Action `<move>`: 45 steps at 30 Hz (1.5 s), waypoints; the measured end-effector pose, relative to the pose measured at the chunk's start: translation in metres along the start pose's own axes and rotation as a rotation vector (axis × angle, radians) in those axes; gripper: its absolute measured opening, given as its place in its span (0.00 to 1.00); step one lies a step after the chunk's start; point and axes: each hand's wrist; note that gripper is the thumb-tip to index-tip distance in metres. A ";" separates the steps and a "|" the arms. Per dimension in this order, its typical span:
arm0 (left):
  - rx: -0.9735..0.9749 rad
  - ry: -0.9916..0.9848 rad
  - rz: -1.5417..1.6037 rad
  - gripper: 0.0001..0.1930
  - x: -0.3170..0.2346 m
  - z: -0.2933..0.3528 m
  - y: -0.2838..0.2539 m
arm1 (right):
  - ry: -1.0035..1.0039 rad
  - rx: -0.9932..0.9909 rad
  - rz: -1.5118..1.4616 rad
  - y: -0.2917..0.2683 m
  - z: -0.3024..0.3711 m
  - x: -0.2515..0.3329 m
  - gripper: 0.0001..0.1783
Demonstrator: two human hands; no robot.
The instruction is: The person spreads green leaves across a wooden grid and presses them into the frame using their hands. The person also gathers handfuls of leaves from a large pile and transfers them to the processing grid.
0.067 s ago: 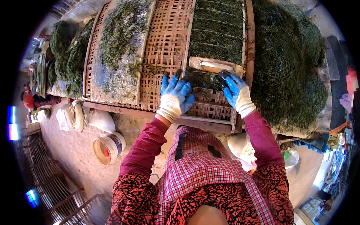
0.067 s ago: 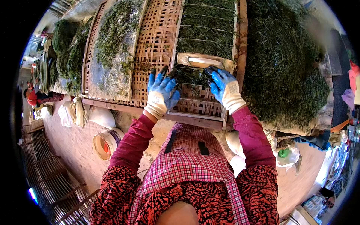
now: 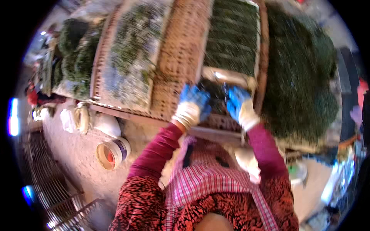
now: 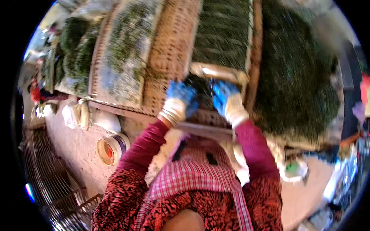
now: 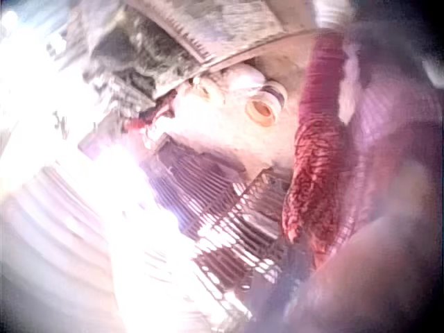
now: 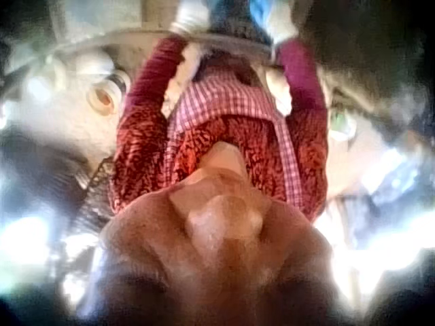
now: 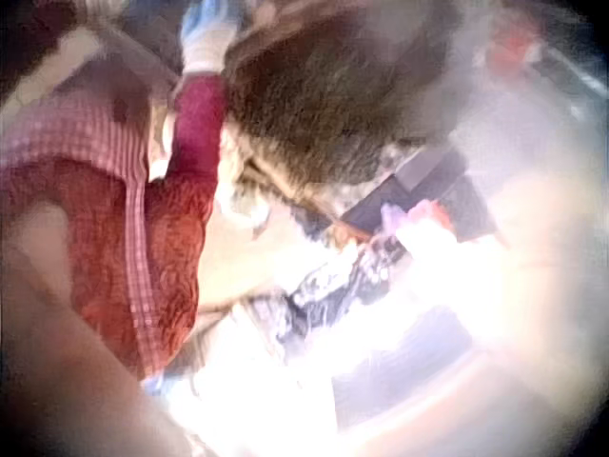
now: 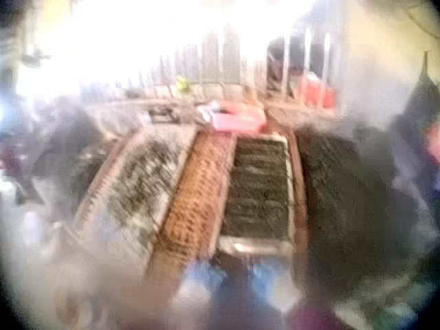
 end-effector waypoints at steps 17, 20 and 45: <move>-0.207 -0.004 0.243 0.24 0.007 -0.014 -0.015 | 0.296 0.047 0.249 0.003 -0.067 0.001 0.11; -0.235 -0.061 0.250 0.27 0.022 0.002 -0.029 | 0.388 0.054 0.151 -0.013 -0.072 0.014 0.14; 0.053 0.000 0.137 0.33 -0.074 -0.120 0.039 | 0.995 -0.905 -0.365 -0.068 0.154 -0.163 0.19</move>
Point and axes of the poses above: each hand's wrist, its own z-axis away from the middle knuckle, its own y-axis out of the palm, x = y × z, and after that the axes turned 2 degrees about -x, right-handed
